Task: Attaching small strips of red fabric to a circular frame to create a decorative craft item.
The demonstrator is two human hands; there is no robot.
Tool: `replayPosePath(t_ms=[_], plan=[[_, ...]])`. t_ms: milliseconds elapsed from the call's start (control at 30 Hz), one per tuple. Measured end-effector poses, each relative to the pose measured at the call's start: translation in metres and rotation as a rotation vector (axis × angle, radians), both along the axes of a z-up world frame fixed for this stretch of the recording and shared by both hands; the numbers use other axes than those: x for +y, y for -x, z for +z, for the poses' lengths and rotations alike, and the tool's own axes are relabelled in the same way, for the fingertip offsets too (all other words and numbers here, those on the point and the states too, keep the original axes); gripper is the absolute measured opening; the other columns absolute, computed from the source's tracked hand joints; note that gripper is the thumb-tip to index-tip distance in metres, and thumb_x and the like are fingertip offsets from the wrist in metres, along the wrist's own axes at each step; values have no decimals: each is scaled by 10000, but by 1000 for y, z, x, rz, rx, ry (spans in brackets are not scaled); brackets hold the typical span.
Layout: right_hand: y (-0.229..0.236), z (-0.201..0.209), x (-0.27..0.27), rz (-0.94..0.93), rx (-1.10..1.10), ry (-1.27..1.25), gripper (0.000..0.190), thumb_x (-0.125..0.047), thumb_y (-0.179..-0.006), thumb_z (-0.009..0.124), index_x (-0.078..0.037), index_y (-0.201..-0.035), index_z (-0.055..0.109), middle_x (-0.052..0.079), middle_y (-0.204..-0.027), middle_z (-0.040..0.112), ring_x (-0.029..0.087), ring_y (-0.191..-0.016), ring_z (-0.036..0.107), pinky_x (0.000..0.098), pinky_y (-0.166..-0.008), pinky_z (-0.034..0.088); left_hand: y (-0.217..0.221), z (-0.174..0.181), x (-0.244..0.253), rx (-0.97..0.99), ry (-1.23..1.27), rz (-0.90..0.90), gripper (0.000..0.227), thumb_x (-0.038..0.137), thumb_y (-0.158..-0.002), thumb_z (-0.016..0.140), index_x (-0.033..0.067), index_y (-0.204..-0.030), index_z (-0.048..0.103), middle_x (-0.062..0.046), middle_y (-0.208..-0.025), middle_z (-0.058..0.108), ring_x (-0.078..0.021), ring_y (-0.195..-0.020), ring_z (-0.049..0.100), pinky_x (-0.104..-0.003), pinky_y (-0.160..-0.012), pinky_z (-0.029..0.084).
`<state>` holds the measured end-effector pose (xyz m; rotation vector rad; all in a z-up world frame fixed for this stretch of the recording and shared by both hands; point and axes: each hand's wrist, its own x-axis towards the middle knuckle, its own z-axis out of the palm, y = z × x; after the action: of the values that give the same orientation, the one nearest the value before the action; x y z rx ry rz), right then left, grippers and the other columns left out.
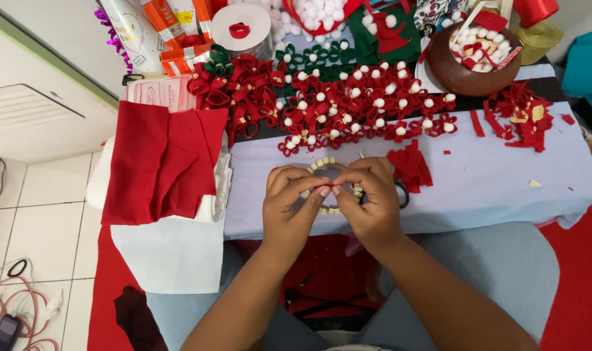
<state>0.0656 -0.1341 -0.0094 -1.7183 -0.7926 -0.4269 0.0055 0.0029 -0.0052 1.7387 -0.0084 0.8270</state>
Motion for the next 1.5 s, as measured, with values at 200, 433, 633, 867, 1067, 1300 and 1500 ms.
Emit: replayPosePath(t_ms=[200, 433, 633, 867, 1067, 1300, 1500], plan=[[-5, -9, 2, -8, -45, -10, 55, -3, -928, 715, -54, -947, 705, 55, -844, 561, 243, -872, 527, 366, -849, 424, -3, -9, 13, 30, 11, -10, 103, 79, -893, 792, 78, -997, 795, -65, -867, 687, -266, -1003, 629, -432, -967, 462], [-3, 1, 6, 12, -103, 1, 69, -68, -952, 731, -45, -1017, 727, 46, -862, 561, 241, -882, 526, 362, -868, 415, 0, -1, 18, -6, -69, 10, 94, 101, -897, 795, 117, -989, 798, -37, -863, 686, -260, -1012, 621, -435, -987, 442], [-4, -6, 6, -22, -157, 1, 23, -40, -946, 755, -25, -930, 749, 52, -815, 567, 234, -828, 514, 351, -831, 443, -1, 1, 25, -4, -121, 2, 114, 135, -898, 801, 136, -1012, 798, -30, -885, 687, -251, -1023, 620, -423, -981, 442], [-6, -11, 5, -45, -96, 19, 70, -113, -924, 774, -55, -888, 762, 31, -777, 595, 249, -864, 548, 370, -879, 442, -7, -6, 35, -61, -171, -69, 93, 104, -890, 784, 127, -979, 796, -66, -868, 709, -310, -956, 664, -448, -914, 514], [-44, -10, -25, -91, -157, 207, 222, -264, -885, 827, -142, -1065, 783, 16, -937, 751, 249, -954, 666, 385, -968, 463, -6, 3, 53, -3, -265, -17, 62, 120, -887, 774, 128, -949, 782, -76, -929, 726, -331, -987, 672, -455, -929, 509], [-96, 33, -99, -640, 723, 902, 374, -614, -894, 659, -249, -904, 738, -26, -1046, 738, 296, -1143, 620, 506, -949, 379, -10, -16, 82, 500, -248, 243, 174, 224, -885, 663, 130, -952, 794, -40, -990, 697, -209, -989, 668, -348, -903, 510], [-92, 36, -86, -612, 859, 1007, 406, -642, -900, 648, -254, -944, 757, -3, -1044, 760, 311, -1138, 629, 502, -975, 337, -8, -2, 81, 828, -220, 240, 242, 290, -864, 592, 183, -950, 792, -7, -1093, 688, -200, -1073, 637, -383, -916, 499]])
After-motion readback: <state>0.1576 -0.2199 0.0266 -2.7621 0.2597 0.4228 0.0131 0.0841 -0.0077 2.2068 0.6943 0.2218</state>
